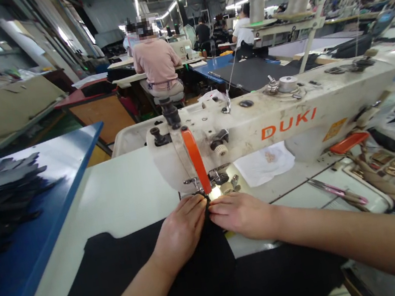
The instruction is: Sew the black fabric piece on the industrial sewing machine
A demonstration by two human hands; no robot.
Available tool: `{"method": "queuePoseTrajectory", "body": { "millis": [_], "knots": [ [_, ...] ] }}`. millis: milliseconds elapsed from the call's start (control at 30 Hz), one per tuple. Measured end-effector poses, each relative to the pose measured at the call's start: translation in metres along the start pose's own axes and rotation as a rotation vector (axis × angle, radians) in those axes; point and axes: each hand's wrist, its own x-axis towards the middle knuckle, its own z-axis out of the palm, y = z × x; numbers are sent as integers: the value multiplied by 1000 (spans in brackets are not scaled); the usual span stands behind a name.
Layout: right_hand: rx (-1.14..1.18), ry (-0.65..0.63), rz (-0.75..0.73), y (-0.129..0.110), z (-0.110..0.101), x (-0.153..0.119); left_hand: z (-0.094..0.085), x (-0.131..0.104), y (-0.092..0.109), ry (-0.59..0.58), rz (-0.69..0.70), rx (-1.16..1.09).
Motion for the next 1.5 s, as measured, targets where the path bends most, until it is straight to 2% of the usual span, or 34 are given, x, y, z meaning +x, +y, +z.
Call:
{"method": "queuePoseTrajectory", "body": {
  "millis": [600, 767, 1167, 1500],
  "knots": [
    [-30, 63, -12, 2, 3, 0, 0, 3, -3, 6, 3, -17],
    [-20, 46, -12, 2, 4, 0, 0, 3, -3, 7, -14, -5],
    [10, 86, -3, -18, 8, -4, -7, -8, 6, 40, -5, -18],
    [30, 48, 15, -19, 4, -3, -9, 1, 2, -23, 92, 60]
  ]
}}
